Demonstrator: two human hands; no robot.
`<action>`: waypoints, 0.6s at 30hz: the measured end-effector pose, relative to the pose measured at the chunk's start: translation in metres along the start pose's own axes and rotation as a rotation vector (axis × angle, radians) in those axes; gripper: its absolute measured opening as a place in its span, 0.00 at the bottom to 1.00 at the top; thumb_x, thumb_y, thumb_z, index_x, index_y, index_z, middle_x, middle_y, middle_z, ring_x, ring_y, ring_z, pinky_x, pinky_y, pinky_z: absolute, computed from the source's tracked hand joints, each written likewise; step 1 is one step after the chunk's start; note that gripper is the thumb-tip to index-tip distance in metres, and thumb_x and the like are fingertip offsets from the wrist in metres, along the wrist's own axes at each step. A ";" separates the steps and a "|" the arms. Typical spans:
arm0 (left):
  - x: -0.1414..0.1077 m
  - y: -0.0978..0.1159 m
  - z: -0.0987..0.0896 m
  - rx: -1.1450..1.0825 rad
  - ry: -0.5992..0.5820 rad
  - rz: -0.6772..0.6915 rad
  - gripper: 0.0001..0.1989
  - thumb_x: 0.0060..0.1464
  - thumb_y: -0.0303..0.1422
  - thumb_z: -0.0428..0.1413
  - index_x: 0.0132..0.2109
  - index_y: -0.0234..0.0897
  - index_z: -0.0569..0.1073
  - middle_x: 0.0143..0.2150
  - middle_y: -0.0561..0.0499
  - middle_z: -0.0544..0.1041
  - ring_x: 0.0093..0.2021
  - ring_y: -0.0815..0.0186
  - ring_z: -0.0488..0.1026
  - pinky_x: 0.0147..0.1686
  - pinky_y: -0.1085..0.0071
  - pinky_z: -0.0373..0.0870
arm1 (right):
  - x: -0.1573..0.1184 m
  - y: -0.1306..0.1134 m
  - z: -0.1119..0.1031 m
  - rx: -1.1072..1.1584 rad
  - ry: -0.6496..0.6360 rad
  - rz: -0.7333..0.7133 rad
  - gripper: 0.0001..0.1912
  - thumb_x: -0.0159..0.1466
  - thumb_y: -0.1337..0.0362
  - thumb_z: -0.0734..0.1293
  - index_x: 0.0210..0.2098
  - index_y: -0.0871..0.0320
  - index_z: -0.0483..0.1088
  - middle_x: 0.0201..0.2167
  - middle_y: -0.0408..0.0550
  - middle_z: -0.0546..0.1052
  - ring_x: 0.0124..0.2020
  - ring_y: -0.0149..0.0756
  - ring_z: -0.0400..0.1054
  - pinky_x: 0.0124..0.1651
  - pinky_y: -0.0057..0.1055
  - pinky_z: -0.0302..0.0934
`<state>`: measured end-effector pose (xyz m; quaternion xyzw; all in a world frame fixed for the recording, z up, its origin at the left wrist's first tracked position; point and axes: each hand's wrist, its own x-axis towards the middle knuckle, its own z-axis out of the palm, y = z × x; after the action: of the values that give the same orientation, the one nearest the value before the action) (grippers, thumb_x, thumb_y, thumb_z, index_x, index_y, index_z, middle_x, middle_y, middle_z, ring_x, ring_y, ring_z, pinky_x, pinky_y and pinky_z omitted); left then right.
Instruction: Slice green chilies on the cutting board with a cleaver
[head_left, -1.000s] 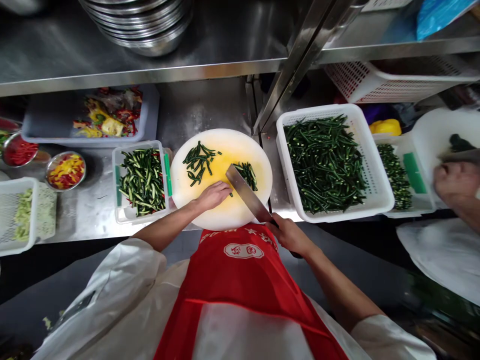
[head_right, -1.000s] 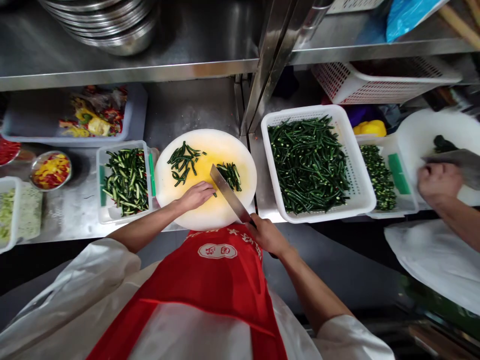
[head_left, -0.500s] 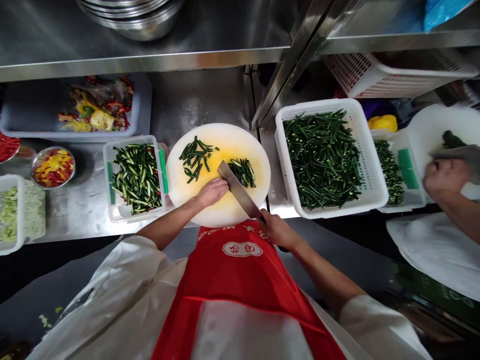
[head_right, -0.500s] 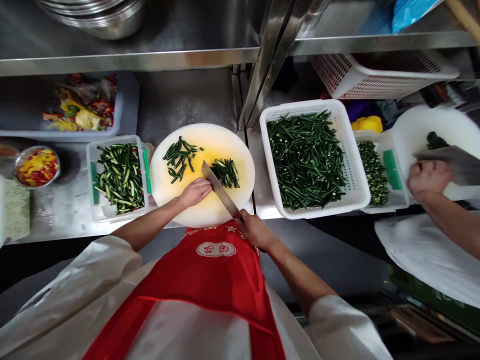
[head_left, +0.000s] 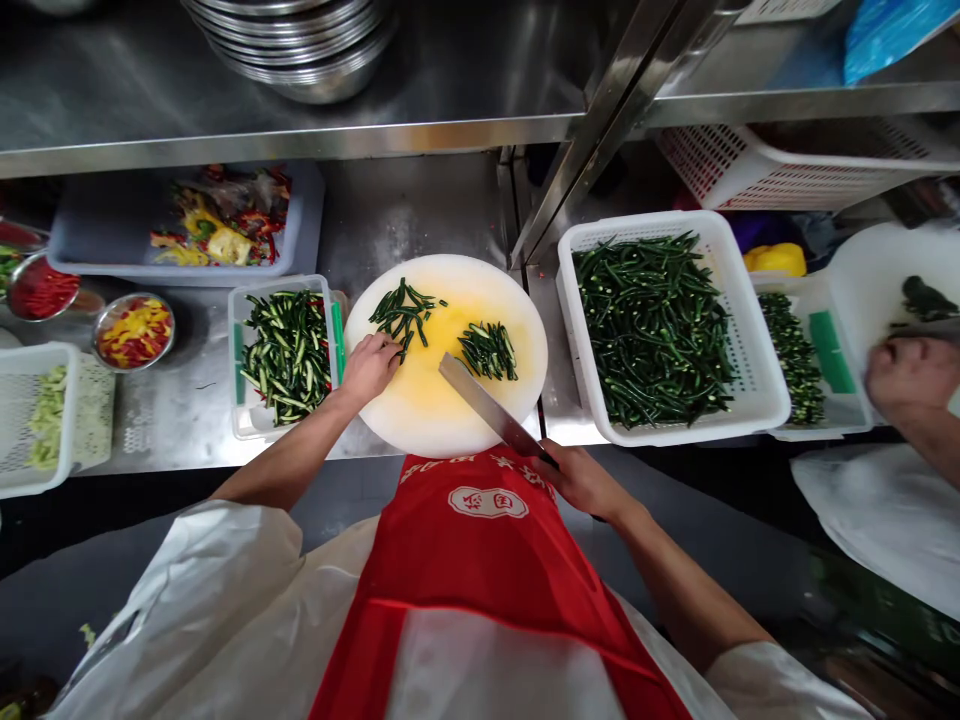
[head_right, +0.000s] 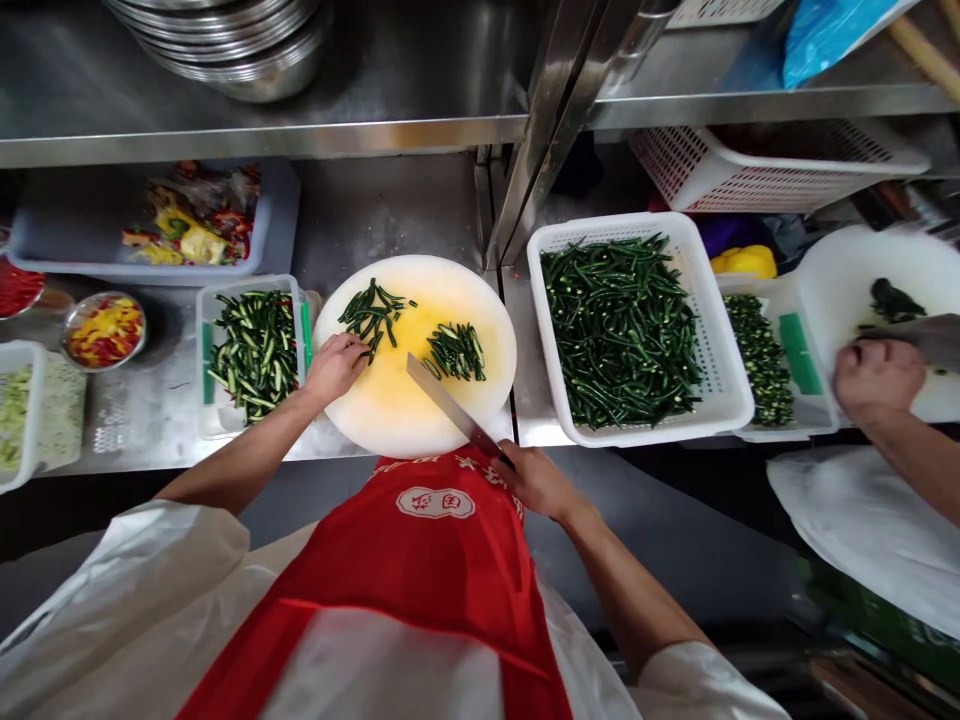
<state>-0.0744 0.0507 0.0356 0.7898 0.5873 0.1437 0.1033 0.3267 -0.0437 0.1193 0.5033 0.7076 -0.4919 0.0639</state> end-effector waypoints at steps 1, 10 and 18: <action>0.001 0.005 0.002 -0.023 0.020 0.027 0.11 0.59 0.30 0.51 0.45 0.38 0.75 0.46 0.43 0.74 0.49 0.54 0.70 0.51 0.57 0.69 | 0.003 0.001 0.001 0.005 0.021 0.024 0.12 0.70 0.55 0.56 0.37 0.54 0.65 0.29 0.48 0.76 0.31 0.38 0.69 0.33 0.31 0.53; 0.014 0.086 0.069 -0.160 0.063 0.150 0.05 0.62 0.32 0.52 0.41 0.37 0.72 0.41 0.45 0.74 0.43 0.59 0.71 0.46 0.61 0.72 | 0.027 0.004 0.009 -0.015 0.158 0.079 0.11 0.69 0.57 0.57 0.41 0.56 0.66 0.33 0.50 0.77 0.36 0.40 0.71 0.35 0.29 0.53; -0.001 0.076 0.060 -0.247 0.002 0.237 0.12 0.66 0.34 0.47 0.46 0.37 0.74 0.45 0.45 0.74 0.47 0.62 0.71 0.49 0.63 0.71 | 0.020 -0.007 0.005 -0.016 0.122 0.061 0.12 0.69 0.57 0.56 0.43 0.55 0.66 0.35 0.51 0.78 0.37 0.42 0.71 0.35 0.30 0.53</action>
<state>0.0141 0.0286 0.0047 0.8347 0.4679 0.2267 0.1814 0.3102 -0.0346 0.1095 0.5530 0.6986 -0.4523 0.0396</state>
